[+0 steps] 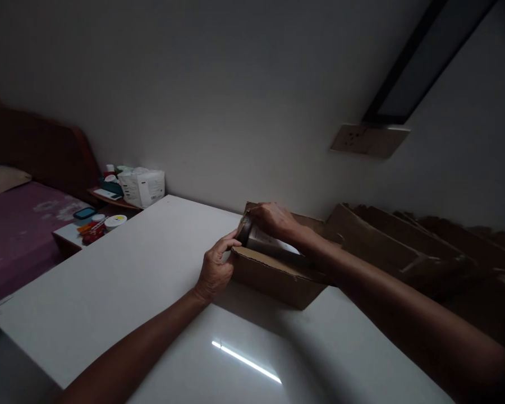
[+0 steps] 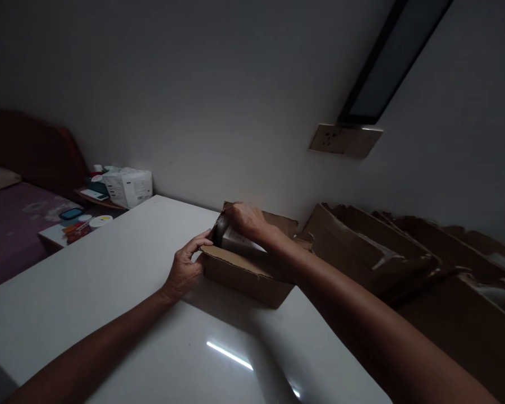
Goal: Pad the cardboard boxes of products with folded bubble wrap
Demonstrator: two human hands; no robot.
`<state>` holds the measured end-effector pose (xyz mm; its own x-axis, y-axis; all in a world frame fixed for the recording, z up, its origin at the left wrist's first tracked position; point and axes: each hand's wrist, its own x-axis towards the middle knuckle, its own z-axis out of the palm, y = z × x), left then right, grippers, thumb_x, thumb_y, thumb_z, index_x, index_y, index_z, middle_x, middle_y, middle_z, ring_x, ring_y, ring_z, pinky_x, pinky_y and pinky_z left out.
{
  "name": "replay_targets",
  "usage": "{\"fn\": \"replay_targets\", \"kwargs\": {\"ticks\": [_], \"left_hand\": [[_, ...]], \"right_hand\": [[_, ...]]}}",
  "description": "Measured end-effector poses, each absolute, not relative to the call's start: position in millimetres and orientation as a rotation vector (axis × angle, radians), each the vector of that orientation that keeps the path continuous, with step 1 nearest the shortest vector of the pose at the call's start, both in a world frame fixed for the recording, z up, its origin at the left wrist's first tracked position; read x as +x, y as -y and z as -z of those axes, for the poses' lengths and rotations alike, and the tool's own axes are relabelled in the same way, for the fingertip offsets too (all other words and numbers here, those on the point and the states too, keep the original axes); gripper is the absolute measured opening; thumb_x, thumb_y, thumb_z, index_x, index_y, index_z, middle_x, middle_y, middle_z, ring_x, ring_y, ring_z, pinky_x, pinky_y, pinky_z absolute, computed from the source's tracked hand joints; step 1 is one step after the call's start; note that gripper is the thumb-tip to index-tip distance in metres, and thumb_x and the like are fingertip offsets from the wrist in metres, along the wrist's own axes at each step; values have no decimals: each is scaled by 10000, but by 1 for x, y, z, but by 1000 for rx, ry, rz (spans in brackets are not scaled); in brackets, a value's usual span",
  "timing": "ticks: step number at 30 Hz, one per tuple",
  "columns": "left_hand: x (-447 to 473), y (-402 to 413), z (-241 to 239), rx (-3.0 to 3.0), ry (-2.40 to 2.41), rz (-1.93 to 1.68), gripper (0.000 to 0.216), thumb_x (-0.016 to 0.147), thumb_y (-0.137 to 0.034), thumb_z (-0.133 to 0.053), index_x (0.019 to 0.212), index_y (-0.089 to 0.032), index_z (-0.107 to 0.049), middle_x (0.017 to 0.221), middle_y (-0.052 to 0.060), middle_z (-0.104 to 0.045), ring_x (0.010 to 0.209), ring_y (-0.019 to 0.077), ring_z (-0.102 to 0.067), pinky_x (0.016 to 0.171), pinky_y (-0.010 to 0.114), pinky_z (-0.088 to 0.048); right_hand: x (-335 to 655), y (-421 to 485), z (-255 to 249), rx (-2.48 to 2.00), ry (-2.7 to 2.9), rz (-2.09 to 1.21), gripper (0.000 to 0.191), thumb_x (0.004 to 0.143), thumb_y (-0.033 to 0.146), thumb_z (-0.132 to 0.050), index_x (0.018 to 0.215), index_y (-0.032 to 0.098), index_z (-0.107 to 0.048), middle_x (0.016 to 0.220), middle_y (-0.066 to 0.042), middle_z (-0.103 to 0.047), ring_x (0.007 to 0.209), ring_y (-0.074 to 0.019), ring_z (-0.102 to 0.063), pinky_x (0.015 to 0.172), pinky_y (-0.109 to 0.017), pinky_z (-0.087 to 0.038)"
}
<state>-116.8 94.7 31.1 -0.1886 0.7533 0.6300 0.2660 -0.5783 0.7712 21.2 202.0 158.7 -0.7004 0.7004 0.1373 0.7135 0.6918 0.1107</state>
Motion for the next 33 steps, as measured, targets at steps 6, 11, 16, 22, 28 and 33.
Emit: {"fn": "replay_targets", "kwargs": {"ticks": [6, 11, 16, 22, 28, 33], "left_hand": [[-119, -97, -29, 1720, -1181, -1810, 309, 783, -66, -511, 1018, -204, -657, 1329, 89, -647, 1304, 229, -561, 1123, 419, -422], [-120, -98, -30, 1639, -1158, -1805, 416, 812, -149, -558, 1225, -197, -548, 1250, 105, -648, 1144, 211, -639, 968, 355, -520], [-126, -93, -22, 1497, -1094, -1804, 514, 837, -221, -593, 1314, -199, -403, 1399, 177, -535, 1137, 217, -646, 1000, 405, -492], [-135, -98, -7, 1467, -1154, -1606, 641, 790, -285, -656, 1377, -202, -413, 1452, 176, -502, 1271, 271, -565, 1030, 435, -473], [-98, -115, -15, 1468, -1175, -1560, 593, 788, -305, -608, 1341, -130, -482, 1350, 175, -590, 1239, 290, -574, 1071, 467, -437], [-61, -83, -18, 1504, -1040, -1525, 587, 795, -276, -620, 1360, -164, -510, 1350, 135, -614, 1190, 253, -612, 1033, 383, -482]], "right_hand": [[17, -203, -158, -1260, 2801, 293, 306, 897, 75, -463, 1023, 154, -732, 970, -145, -749, 841, -212, -684, 675, -261, -407], [64, -173, -179, -1253, 2624, 308, 295, 919, 196, -509, 1164, 196, -673, 1116, -121, -722, 959, -252, -675, 815, -341, -453], [164, -103, -149, -1030, 1971, 267, 223, 922, 290, -531, 1083, 213, -664, 1220, -103, -659, 1172, -277, -599, 1003, -457, -446], [195, -87, -52, -1325, 1704, -297, 628, 822, 531, -629, 1332, 183, -513, 1343, -171, -586, 1138, -304, -620, 815, -417, -555], [167, -105, -40, -1312, 1799, -624, 522, 838, 501, -524, 1199, 128, -580, 1163, -152, -687, 992, -278, -654, 791, -393, -537], [214, -34, -33, -1474, 1719, -338, 371, 824, 481, -539, 1014, 170, -610, 933, -103, -701, 792, -251, -646, 694, -367, -517]]}}
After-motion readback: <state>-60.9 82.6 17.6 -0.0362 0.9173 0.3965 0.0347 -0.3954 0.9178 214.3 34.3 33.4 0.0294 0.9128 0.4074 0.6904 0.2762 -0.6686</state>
